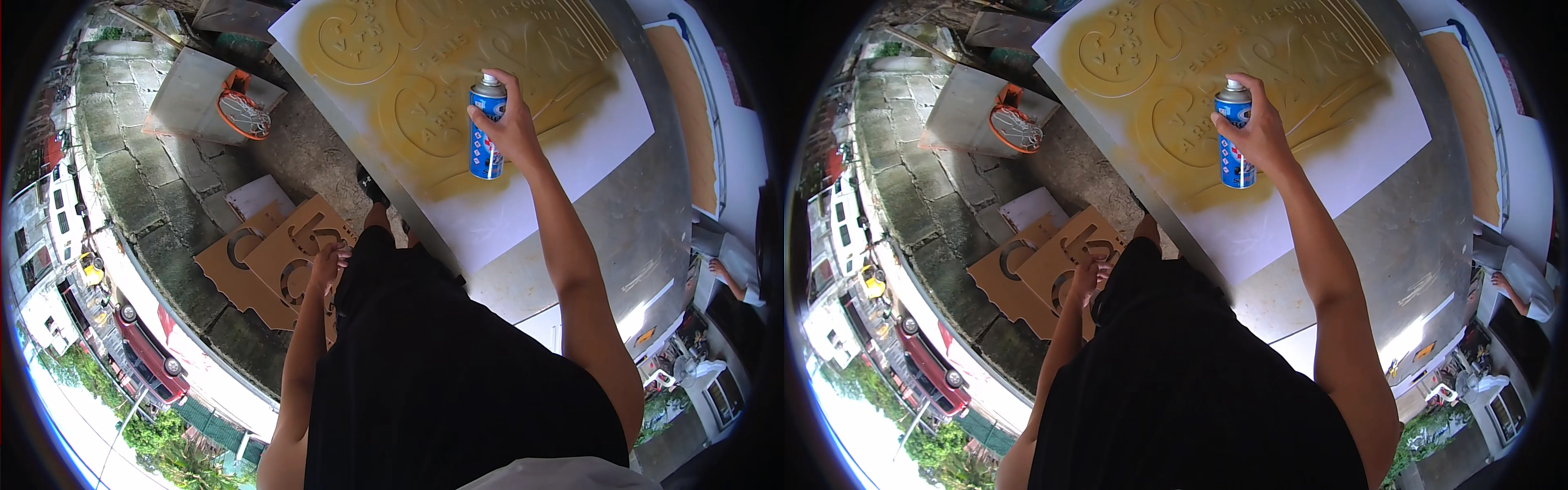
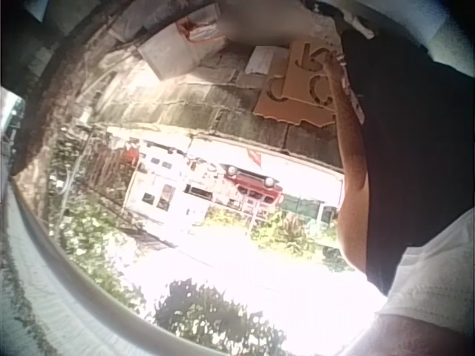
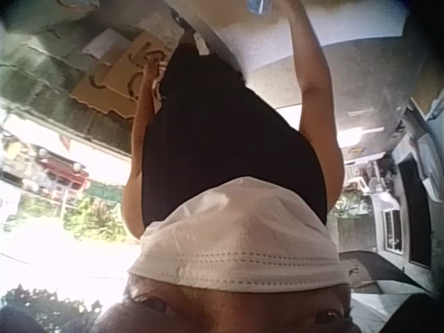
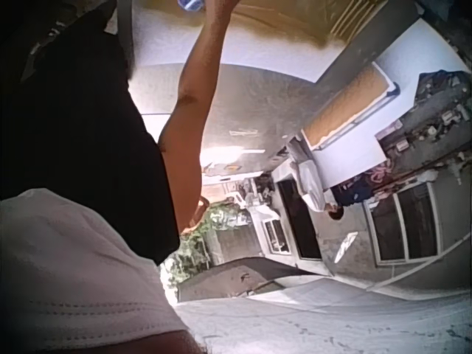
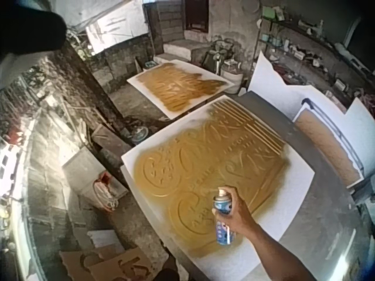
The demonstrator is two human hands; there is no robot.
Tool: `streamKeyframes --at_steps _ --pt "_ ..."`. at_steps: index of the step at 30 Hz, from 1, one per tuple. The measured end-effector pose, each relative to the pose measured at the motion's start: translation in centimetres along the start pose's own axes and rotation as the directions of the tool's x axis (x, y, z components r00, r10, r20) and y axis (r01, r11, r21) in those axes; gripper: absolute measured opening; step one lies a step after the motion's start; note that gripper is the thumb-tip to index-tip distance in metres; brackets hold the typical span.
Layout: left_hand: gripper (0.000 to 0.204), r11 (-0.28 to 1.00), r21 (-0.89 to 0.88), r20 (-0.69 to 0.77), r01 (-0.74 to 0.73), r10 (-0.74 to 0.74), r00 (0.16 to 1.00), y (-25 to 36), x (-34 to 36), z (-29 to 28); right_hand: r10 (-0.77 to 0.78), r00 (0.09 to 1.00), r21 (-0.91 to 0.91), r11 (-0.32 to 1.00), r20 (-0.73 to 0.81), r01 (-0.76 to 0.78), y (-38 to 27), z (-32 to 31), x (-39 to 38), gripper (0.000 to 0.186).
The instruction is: Spray painting a sign using a stencil on a board.
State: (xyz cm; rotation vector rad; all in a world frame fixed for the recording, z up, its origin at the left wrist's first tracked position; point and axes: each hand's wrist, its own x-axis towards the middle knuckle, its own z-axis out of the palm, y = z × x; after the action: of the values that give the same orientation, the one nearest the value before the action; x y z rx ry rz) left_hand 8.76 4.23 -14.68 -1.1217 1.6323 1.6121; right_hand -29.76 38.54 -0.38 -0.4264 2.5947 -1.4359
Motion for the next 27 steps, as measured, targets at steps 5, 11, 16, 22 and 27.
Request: streamKeyframes --at_steps 5,11,16,22,27 --pt "0.039 1.000 -0.027 -0.011 0.012 -0.012 1.000 0.0 0.1 0.0 -0.042 0.998 0.042 0.998 0.045 0.040 -2.7 -2.4 -1.8 0.067" --pt "0.035 1.000 -0.016 0.007 0.025 -0.025 1.000 1.1 0.3 0.9 -0.035 0.996 -0.079 0.996 0.082 0.042 -0.3 -1.6 -4.4 0.068" --pt "0.036 1.000 0.002 0.008 0.005 -0.005 1.000 1.0 0.3 0.6 0.012 0.999 -0.188 0.982 -0.047 -0.020 3.1 -2.8 -2.9 0.065" --pt "0.037 1.000 0.006 0.009 0.010 -0.010 1.000 0.6 0.2 0.8 0.009 0.983 -0.230 0.972 -0.185 -0.052 5.0 -6.2 -0.9 0.064" --pt "0.039 1.000 0.008 0.020 0.004 -0.004 1.000 0.2 0.4 0.5 0.070 0.942 -0.225 0.963 -0.327 -0.150 5.7 -8.7 0.1 0.065"
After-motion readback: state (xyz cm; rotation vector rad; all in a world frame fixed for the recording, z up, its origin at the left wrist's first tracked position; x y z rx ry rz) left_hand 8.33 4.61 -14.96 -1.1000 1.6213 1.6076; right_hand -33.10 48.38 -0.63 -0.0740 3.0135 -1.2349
